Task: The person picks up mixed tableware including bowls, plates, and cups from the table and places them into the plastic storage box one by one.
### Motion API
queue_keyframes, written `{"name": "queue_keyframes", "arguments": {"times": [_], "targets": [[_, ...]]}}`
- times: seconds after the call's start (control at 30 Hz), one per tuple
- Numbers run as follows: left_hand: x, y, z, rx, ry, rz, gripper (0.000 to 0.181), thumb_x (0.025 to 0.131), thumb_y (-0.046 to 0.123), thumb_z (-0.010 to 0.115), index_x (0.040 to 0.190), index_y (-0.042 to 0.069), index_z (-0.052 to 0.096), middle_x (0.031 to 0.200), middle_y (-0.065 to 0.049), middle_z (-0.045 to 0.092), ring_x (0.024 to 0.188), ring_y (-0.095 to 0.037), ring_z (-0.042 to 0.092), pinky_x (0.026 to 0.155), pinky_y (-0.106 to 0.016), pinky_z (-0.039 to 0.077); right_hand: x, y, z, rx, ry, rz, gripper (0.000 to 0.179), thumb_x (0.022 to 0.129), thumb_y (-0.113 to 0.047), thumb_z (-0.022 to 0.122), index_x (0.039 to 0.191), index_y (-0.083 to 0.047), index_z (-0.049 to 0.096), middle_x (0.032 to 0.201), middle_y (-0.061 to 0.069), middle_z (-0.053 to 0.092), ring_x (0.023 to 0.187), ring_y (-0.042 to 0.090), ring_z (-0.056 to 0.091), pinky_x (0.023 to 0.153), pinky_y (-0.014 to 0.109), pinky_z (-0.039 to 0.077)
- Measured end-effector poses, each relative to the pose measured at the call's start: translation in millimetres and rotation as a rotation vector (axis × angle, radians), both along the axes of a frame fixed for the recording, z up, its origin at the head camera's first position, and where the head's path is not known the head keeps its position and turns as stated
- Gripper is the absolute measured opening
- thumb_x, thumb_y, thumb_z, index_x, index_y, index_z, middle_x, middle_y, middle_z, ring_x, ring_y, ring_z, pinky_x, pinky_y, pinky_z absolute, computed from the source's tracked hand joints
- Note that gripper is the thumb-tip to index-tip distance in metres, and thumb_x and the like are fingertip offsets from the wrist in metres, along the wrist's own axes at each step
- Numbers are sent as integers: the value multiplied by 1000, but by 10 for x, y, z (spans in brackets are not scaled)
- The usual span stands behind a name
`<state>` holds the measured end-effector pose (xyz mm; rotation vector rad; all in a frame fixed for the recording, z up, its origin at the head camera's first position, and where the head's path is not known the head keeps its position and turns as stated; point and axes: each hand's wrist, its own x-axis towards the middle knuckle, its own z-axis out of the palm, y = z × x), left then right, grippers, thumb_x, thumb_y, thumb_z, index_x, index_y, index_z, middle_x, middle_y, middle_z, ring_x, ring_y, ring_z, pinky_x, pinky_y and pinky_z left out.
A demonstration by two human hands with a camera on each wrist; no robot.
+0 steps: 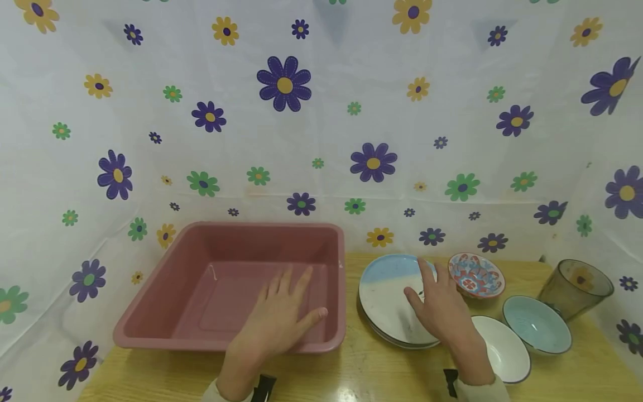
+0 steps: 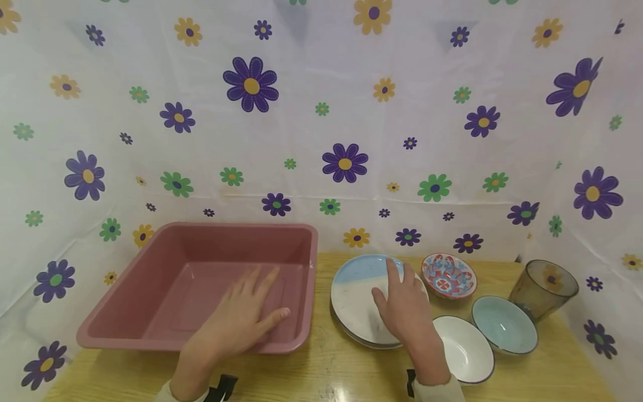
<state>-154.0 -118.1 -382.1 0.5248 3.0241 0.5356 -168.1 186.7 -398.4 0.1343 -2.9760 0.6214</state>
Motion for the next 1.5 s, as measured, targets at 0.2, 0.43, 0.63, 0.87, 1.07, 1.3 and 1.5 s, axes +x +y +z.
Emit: {"name": "queue_keyframes", "arguments": {"times": [0.2, 0.43, 0.63, 0.87, 1.07, 1.3, 1.5], "targets": [[4, 16, -3, 12, -27, -16, 79, 98, 56, 49, 158, 10, 24, 156, -29, 28, 141, -48, 31, 114, -62, 26, -27, 17, -49, -7, -31, -33, 65, 100, -26, 55, 152, 3, 27, 145, 39, 29, 130, 57, 36, 96, 68, 42], [9, 39, 4, 12, -9, -32, 77, 98, 54, 51, 157, 11, 26, 153, -28, 35, 138, -47, 37, 114, -61, 29, -64, 30, -82, -17, -137, -89, 65, 100, -24, 53, 150, 6, 25, 133, 47, 35, 119, 61, 46, 91, 67, 46], [16, 54, 12, 9, 8, -47, 76, 98, 53, 52, 157, 11, 27, 150, -26, 40, 136, -45, 41, 112, -60, 32, -78, 53, -126, 5, -186, -127, 63, 100, -22, 51, 148, 8, 24, 128, 49, 39, 115, 63, 48, 91, 67, 46], [43, 64, 24, 11, 19, -67, 79, 97, 53, 55, 159, 17, 23, 149, -22, 43, 135, -40, 44, 111, -57, 36, -77, 99, -167, 28, -178, -131, 56, 99, -20, 51, 140, 14, 32, 118, 45, 52, 107, 58, 56, 82, 63, 51], [71, 72, 47, 32, 21, -88, 80, 96, 55, 56, 159, 19, 22, 148, -19, 46, 134, -36, 47, 111, -53, 38, -101, 138, -207, 45, -158, -154, 48, 99, -15, 52, 134, 13, 36, 109, 42, 54, 100, 56, 58, 76, 62, 52], [84, 70, 69, 38, 18, -97, 78, 97, 53, 56, 158, 17, 25, 145, -18, 49, 130, -35, 50, 109, -53, 40, -146, 167, -241, 66, -190, -218, 45, 98, -13, 52, 133, 13, 39, 112, 44, 49, 100, 57, 55, 78, 65, 51], [76, 100, 77, 44, 54, -141, 73, 98, 52, 53, 157, 17, 27, 149, -15, 46, 133, -34, 48, 110, -52, 40, -160, 202, -258, 57, -193, -224, 40, 97, -10, 52, 129, 13, 41, 110, 43, 49, 95, 55, 58, 74, 63, 53]]}}
